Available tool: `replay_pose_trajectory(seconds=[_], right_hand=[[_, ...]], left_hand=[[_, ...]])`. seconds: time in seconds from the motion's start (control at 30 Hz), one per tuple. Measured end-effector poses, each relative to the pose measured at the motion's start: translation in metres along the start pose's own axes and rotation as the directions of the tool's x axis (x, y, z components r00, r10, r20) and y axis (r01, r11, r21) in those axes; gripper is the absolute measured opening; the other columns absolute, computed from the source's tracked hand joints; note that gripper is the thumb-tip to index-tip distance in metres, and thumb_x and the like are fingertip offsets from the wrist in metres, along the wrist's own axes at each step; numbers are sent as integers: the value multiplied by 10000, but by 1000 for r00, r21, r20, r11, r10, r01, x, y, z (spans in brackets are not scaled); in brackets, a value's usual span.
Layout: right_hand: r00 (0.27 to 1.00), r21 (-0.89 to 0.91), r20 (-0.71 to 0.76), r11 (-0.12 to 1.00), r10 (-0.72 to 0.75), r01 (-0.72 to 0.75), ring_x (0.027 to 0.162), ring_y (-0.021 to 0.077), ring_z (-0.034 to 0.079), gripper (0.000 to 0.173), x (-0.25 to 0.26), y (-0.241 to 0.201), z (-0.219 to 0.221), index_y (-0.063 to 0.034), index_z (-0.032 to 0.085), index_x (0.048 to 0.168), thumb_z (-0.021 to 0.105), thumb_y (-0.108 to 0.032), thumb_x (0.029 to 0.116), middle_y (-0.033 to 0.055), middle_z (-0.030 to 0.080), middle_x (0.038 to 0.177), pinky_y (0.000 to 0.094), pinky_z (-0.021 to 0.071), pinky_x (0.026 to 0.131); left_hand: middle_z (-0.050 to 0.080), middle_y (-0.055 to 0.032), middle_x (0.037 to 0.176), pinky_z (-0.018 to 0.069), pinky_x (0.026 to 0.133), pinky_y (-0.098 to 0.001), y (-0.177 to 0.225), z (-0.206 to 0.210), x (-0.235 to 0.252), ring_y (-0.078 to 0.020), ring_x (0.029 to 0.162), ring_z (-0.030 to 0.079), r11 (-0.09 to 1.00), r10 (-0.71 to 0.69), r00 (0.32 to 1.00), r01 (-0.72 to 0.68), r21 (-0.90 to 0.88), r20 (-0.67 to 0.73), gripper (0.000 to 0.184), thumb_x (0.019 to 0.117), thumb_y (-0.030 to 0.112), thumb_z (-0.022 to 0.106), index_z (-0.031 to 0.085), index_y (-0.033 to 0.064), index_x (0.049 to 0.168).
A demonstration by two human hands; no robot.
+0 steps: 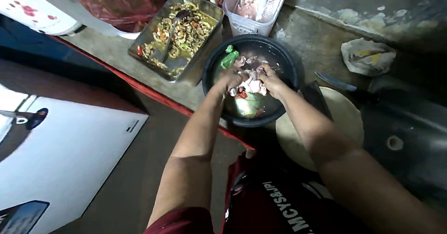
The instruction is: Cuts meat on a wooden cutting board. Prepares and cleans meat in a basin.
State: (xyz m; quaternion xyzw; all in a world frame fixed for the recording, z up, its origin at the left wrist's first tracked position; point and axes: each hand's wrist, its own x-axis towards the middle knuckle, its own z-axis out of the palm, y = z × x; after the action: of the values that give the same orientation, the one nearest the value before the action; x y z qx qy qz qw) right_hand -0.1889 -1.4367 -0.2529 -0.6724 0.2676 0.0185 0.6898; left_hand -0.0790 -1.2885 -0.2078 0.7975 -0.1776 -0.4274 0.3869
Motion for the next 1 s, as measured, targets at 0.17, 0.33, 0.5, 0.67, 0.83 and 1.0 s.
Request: replay_pose_trajectory(seconds=[0.17,0.33,0.5,0.67,0.83,1.0], right_hand=[[998,-168,-62,986,-28,17,1237,340,578,387,2,-1,5,26,465,1438,445,-152,1094,264,563,1365,515,472,1041],[982,-179,-189,983,7,-42,1275,347,566,392,3,-1,0,44,588,1346,435,-229,1110,262,596,1350,522,431,1093],[916,312,-305,936,262,-164,1011,278,671,372,-13,-8,-7,-23,531,1398,511,-214,1079,197,628,1234,449,596,832],[975,205,-64,959,212,-195,1096,232,600,413,-28,-4,1,-26,540,1375,521,-12,962,155,595,1274,436,533,901],[982,-31,-123,989,141,-146,1193,292,603,341,-14,6,8,20,573,1365,512,-95,1050,225,600,1324,490,501,1009],[990,-60,-138,998,-10,1,1033,243,642,301,-4,12,7,77,611,1262,446,-96,1079,219,645,1176,420,534,932]], left_hand=[[642,-90,949,520,628,-310,2,4,-10,-121,677,576,1000,-8,999,7,-26,-44,330,1031,251,591,605,50,1293],[665,-134,1027,542,744,-401,6,7,-9,-188,800,627,998,-16,999,19,64,-43,352,1020,292,612,622,56,1280],[659,-127,1049,547,699,-375,4,9,-11,-169,765,619,999,-29,996,28,-17,-85,405,1003,269,636,577,80,1356],[656,-110,987,529,644,-341,5,14,-11,-143,694,590,998,-36,992,30,-51,-118,375,1015,268,626,594,90,1344],[658,-145,1097,540,712,-376,2,16,-6,-179,785,618,1000,14,996,-14,4,-83,410,1018,236,613,570,119,1409],[667,-153,1063,547,761,-405,-4,12,-5,-196,822,634,999,34,992,-32,14,-118,400,1024,275,604,592,70,1367]])
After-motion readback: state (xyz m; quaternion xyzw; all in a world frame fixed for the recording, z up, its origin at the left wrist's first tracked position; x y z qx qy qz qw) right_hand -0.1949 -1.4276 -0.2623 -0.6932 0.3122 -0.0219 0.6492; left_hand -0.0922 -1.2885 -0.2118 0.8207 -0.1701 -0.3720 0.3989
